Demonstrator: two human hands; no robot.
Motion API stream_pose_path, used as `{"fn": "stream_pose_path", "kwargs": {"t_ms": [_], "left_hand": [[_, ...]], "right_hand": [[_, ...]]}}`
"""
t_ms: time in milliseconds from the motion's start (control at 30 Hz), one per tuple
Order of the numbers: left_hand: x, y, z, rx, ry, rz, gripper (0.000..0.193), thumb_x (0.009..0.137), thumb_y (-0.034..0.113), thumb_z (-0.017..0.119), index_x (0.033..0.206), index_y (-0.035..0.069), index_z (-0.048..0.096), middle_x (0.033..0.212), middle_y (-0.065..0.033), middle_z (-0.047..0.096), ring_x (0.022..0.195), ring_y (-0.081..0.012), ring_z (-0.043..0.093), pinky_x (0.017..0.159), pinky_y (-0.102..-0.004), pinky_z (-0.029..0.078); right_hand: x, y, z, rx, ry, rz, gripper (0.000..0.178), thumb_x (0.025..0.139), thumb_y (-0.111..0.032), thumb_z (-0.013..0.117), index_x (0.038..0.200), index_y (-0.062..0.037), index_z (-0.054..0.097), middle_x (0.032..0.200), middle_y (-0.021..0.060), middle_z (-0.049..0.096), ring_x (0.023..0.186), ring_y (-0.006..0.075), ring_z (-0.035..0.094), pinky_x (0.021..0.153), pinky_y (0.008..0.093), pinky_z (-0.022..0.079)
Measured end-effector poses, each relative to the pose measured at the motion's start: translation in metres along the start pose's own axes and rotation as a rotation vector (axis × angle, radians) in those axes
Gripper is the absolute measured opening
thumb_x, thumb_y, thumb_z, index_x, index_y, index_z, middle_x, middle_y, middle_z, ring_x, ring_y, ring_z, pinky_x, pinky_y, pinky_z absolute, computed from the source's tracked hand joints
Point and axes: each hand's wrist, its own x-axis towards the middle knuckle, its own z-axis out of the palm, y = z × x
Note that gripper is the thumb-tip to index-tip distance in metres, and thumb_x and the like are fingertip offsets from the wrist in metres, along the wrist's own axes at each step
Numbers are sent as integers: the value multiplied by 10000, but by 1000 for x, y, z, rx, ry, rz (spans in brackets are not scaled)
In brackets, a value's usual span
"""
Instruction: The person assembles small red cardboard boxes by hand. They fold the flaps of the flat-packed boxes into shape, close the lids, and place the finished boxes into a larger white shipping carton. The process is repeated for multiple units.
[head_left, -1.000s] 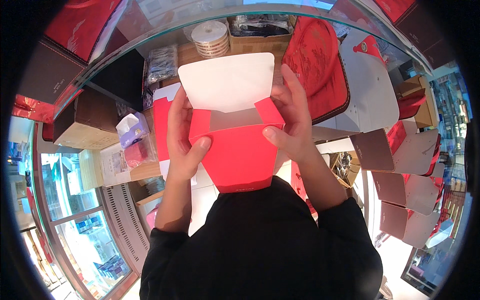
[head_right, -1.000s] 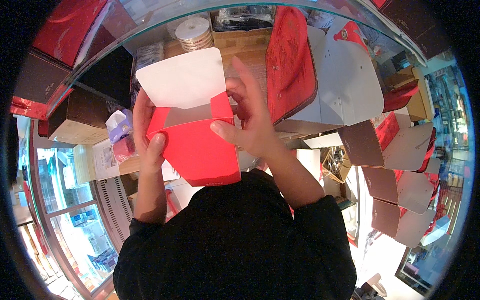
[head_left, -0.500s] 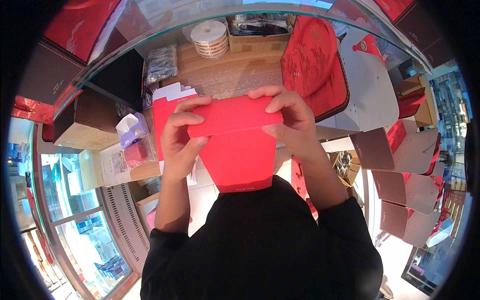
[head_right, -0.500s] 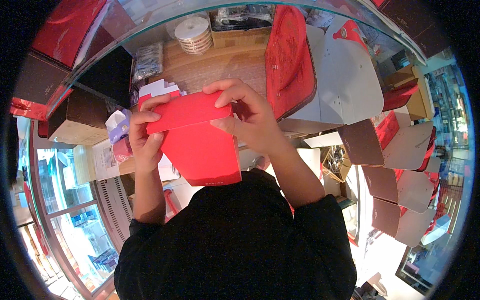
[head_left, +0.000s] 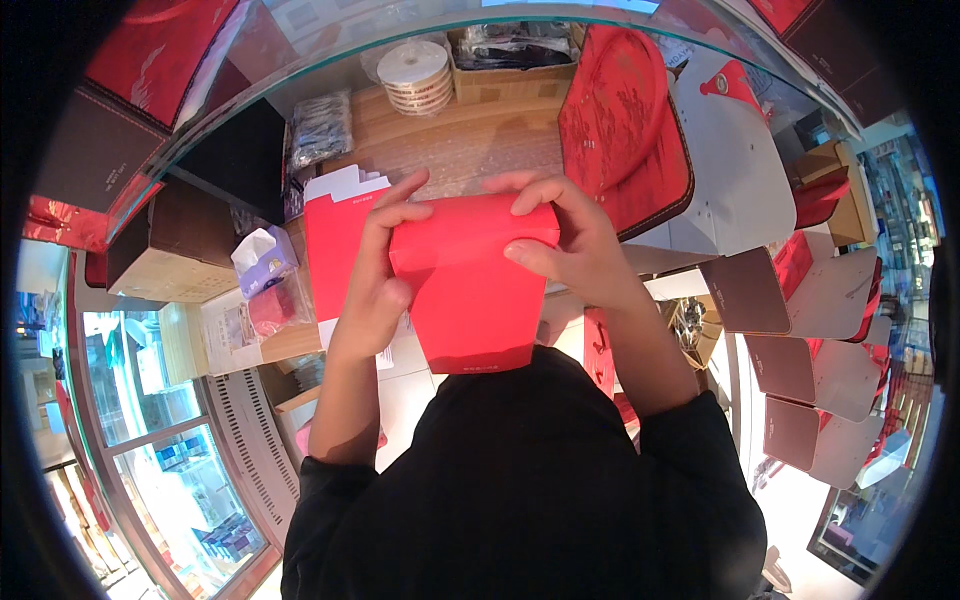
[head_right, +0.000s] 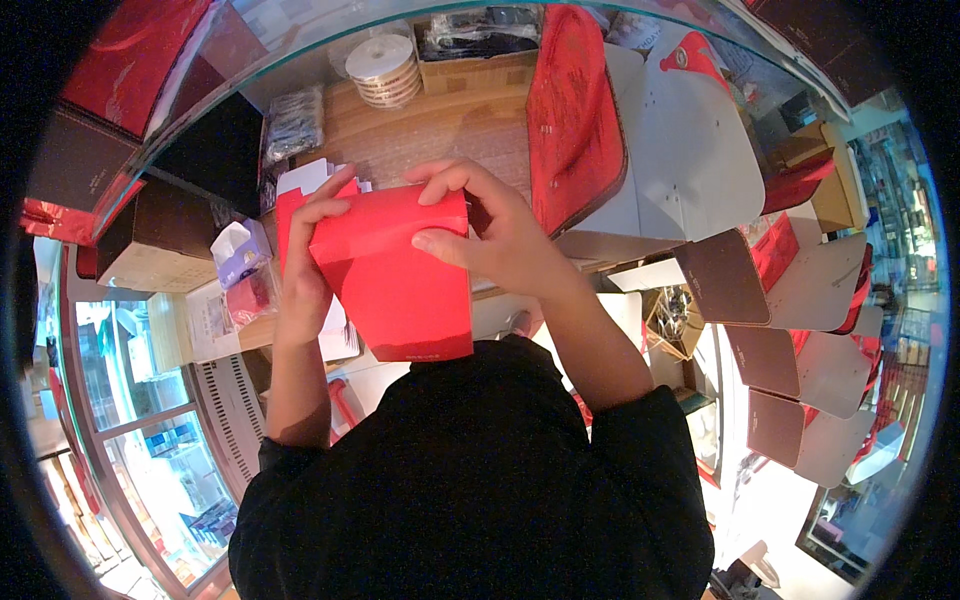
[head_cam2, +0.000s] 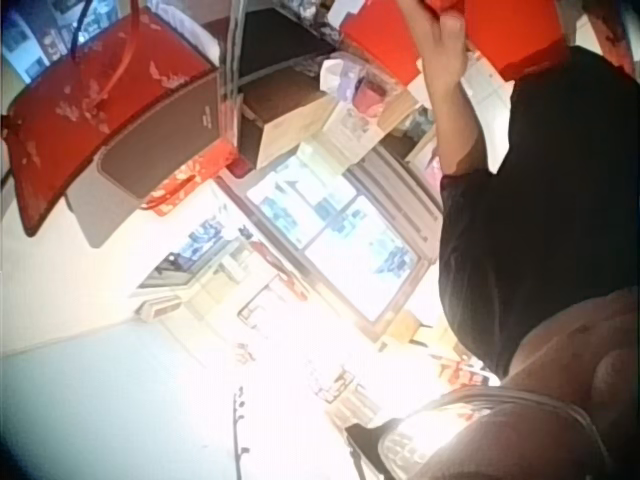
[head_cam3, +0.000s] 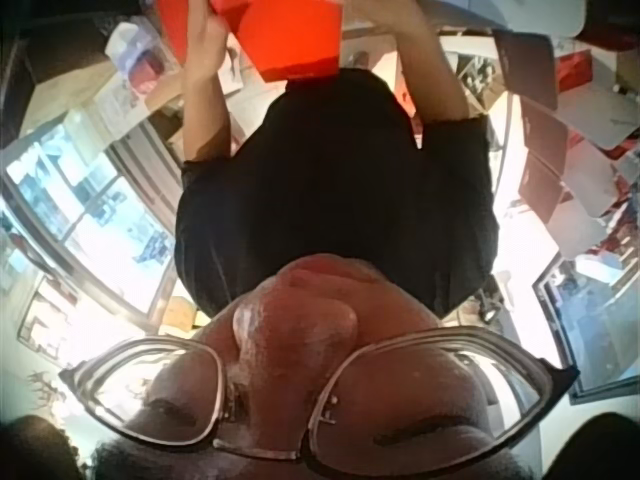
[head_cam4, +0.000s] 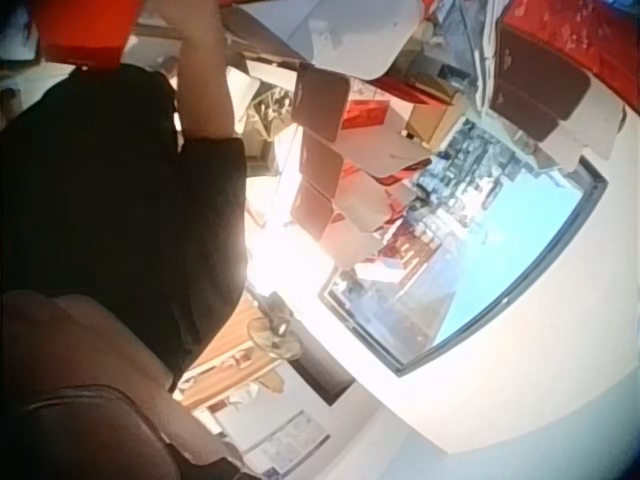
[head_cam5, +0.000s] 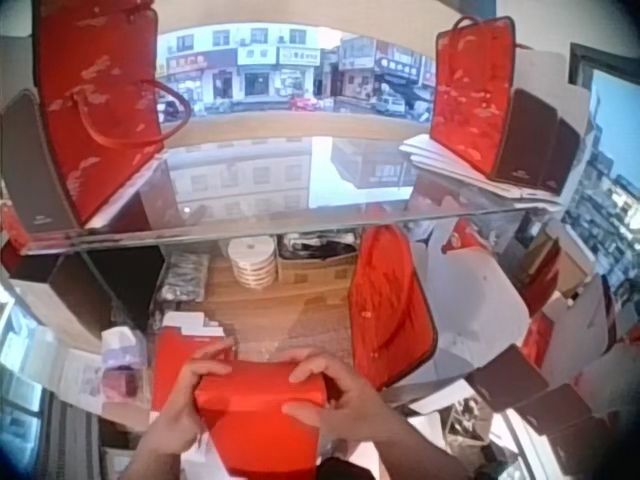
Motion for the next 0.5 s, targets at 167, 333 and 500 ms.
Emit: {"fn": "stream_pose_path", "kwargs": {"t_ms": [167, 333, 500], "left_hand": [[0, 9, 5, 126, 34, -241, 434, 867, 171, 620, 1241, 28, 452, 1259, -130, 482, 1177, -230, 459, 1004, -334, 351], [0, 12, -1, 306, -115, -198, 469, 860, 143, 628, 1273, 20, 444, 1238, -125, 491, 1149, -221, 473, 994, -319, 358], [11, 7, -9, 310, -270, -174, 573, 848, 193, 662, 1331, 22, 404, 1236, -130, 505, 1149, -219, 485, 982, -323, 373]], "right_hand": [[-1, 4, -3, -115, -32, -48, 342, 768, -71, 703, 1082, -75, 566, 1264, 110, 472, 1142, 204, 490, 934, 321, 419], [11, -17, -10, -484, -229, 133, 528, 782, -244, 703, 1259, -87, 540, 1212, 160, 520, 1123, 273, 525, 959, 336, 414], [18, -30, -13, -655, -415, 164, 614, 817, -314, 663, 1340, -72, 451, 1255, 211, 514, 1146, 323, 518, 968, 351, 404]]}}
